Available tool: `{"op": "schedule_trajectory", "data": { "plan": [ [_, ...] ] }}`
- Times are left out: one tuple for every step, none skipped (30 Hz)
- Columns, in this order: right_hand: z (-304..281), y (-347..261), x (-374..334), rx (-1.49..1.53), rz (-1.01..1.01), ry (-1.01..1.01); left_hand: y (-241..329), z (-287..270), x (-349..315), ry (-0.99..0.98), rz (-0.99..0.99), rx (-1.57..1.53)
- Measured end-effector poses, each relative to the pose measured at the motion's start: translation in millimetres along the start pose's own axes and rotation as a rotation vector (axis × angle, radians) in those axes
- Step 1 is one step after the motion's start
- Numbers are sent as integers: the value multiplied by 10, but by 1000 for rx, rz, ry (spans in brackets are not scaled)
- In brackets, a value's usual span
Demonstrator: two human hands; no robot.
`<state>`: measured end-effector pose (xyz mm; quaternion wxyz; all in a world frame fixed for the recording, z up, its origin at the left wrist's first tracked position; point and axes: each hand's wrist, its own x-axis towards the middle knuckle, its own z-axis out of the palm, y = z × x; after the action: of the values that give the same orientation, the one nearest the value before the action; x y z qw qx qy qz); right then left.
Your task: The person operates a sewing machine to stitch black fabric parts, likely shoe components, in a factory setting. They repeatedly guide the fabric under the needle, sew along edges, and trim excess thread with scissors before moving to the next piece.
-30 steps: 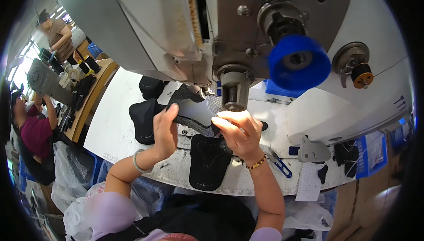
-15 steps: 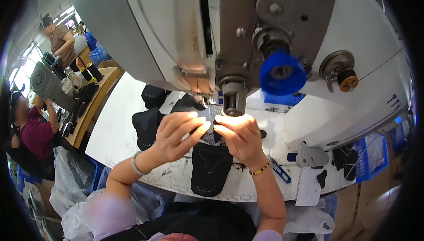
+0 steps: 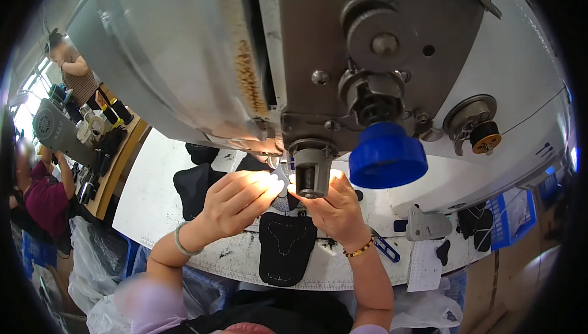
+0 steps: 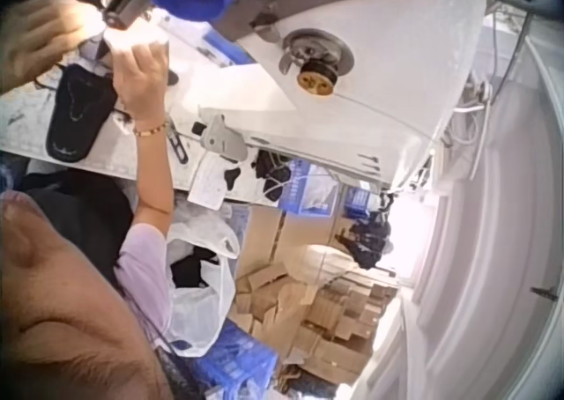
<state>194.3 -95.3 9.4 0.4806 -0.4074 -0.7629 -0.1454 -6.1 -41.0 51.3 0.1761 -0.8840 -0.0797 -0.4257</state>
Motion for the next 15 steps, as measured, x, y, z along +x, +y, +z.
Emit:
{"op": "schedule_trajectory", "data": {
  "plan": [
    [-2,-18,34,-25,-16,7,-20,5,3,6,1,-18],
    [1,-38,59,-50,-32,14,-45,17,-5,12,1,-36],
    [4,-57,76,-72,-36,9,-74,28,-10,20,3,-53],
    [10,-82,83,-93,-39,4,-106,33,-24,14,5,-66],
    [19,-109,86,-115,-42,-1,-142,33,-47,7,6,-79],
    [35,-141,89,-155,-41,-6,-175,32,-62,1,6,-91],
    [54,-180,86,-194,-40,-11,-208,34,-66,6,-7,-112],
    [73,-218,86,-234,-39,-15,-240,36,-65,11,-20,-133],
    [91,-259,91,-255,-19,-11,-259,44,-66,17,-33,-156],
    [106,-302,100,-276,1,-6,-265,50,-66,23,-61,-168],
    [113,-325,101,-296,21,-2,-281,73,-72,39,-67,-180],
    [117,-332,92,-305,23,-11,-301,107,-87,55,-74,-192],
    [121,-336,93,-306,26,-11,-320,136,-101,70,-81,-205],
    [127,-340,97,-308,29,-12,-339,147,-116,60,-98,-251],
    [136,-343,100,-307,30,-15,-356,148,-141,51,-118,-295]
  ]
}}
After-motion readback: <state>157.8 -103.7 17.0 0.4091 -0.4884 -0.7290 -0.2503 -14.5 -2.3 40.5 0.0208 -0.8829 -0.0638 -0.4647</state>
